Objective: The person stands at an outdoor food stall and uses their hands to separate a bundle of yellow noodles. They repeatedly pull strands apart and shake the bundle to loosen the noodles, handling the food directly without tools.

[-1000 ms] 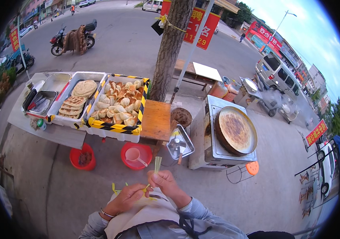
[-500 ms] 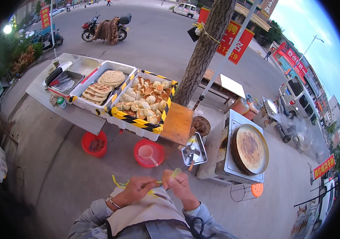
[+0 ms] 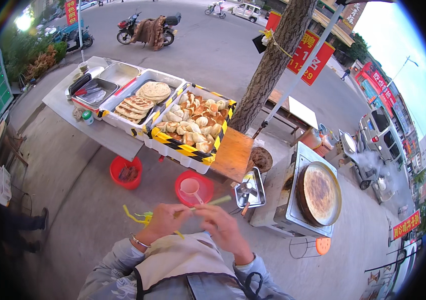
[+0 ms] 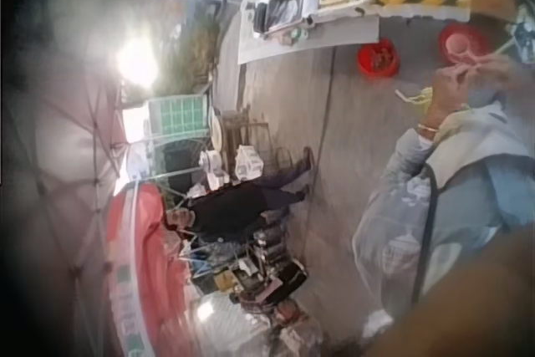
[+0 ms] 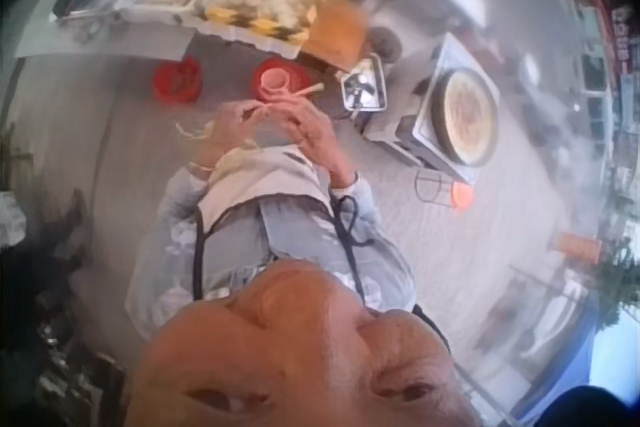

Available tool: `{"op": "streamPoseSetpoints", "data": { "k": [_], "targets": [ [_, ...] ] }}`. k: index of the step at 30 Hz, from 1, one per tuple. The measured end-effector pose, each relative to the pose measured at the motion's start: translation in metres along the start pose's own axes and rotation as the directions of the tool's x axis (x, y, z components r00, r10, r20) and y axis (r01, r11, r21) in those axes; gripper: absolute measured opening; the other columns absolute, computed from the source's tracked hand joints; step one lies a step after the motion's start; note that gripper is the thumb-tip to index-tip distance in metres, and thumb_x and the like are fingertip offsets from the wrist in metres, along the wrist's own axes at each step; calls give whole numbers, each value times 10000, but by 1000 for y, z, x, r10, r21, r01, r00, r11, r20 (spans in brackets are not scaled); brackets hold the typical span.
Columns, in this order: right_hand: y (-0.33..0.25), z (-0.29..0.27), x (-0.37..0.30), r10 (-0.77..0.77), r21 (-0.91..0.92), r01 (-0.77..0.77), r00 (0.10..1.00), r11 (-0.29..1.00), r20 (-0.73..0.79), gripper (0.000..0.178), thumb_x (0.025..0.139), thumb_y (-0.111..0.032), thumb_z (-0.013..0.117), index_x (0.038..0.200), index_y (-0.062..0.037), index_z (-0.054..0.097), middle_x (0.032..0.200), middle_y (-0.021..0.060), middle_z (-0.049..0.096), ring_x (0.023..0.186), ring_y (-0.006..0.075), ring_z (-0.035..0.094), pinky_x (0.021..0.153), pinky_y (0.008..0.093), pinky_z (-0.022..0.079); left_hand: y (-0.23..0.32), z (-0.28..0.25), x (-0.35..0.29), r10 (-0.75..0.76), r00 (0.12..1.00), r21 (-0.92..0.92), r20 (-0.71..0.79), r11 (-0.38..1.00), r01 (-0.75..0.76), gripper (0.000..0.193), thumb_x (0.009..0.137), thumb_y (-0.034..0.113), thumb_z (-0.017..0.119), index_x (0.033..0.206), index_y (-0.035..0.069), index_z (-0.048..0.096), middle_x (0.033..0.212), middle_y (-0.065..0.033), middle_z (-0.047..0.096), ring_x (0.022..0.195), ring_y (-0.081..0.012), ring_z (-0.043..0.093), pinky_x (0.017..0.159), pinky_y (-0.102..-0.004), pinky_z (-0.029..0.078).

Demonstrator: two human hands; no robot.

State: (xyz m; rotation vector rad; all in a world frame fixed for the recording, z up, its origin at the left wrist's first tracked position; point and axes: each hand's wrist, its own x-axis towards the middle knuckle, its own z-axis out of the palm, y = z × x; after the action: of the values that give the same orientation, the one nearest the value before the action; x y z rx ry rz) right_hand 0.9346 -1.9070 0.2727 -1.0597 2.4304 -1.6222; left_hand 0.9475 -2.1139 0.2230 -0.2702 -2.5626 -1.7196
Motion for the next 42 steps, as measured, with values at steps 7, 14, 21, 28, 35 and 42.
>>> {"op": "streamPoseSetpoints", "data": {
  "k": [7, 14, 21, 28, 35, 42],
  "targets": [
    [33, 17, -5, -14, -276, 34, 997, 960, 77, 137, 878, -133, 644, 826, -12, 608, 764, 112, 577, 629, 264, 542, 569, 375, 420, 8, -5, -10, 121, 983, 90, 139, 987, -134, 218, 881, 252, 644, 990, 65, 666, 773, -167, 656, 677, -349, 640, 567, -382, 476],
    [51, 16, -12, 377, 627, -173, 902, 760, -209, 254, 815, 13, 595, 595, -45, 482, 664, -35, 456, 556, 50, 397, 487, 245, 270, -10, -20, -20, 20, 947, 377, 322, 915, -147, 356, 903, 426, 603, 1045, 102, 560, 710, -150, 614, 620, -370, 596, 523, -439, 441],
    [41, -2, 4, 605, 849, 4, 700, 528, -379, 307, 827, -4, 557, 590, -117, 397, 649, -40, 378, 534, 39, 347, 468, 209, 260, -33, -37, -28, 105, 983, 287, 153, 947, -146, 249, 908, 314, 613, 997, 92, 547, 683, -151, 596, 595, -379, 580, 508, -449, 430],
    [37, -5, 10, 635, 880, 36, 678, 473, -369, 216, 843, -77, 595, 680, -124, 462, 689, -31, 396, 568, 69, 376, 491, 211, 353, -66, -31, -41, 69, 981, 325, 180, 937, -125, 141, 928, 212, 568, 975, 79, 559, 714, -157, 602, 641, -376, 595, 546, -452, 439],
    [40, -27, 22, 497, 881, 171, 771, 442, -399, 152, 888, -214, 629, 854, -104, 529, 798, -9, 511, 647, 85, 470, 506, 212, 384, -92, -39, -50, 8, 990, 74, 140, 997, -18, 261, 993, 281, 451, 894, 57, 540, 654, -124, 571, 602, -314, 591, 559, -410, 445],
    [62, -33, 31, 587, 965, 261, 777, 28, -227, 235, 1002, -270, 466, 809, -137, 478, 759, -35, 497, 651, 85, 469, 621, 265, 452, -104, -63, -50, -299, 950, -599, 88, 746, 290, 277, 1013, 295, 455, 864, 77, 536, 625, 59, 427, 526, -50, 382, 476, -235, 331]
  ]
}}
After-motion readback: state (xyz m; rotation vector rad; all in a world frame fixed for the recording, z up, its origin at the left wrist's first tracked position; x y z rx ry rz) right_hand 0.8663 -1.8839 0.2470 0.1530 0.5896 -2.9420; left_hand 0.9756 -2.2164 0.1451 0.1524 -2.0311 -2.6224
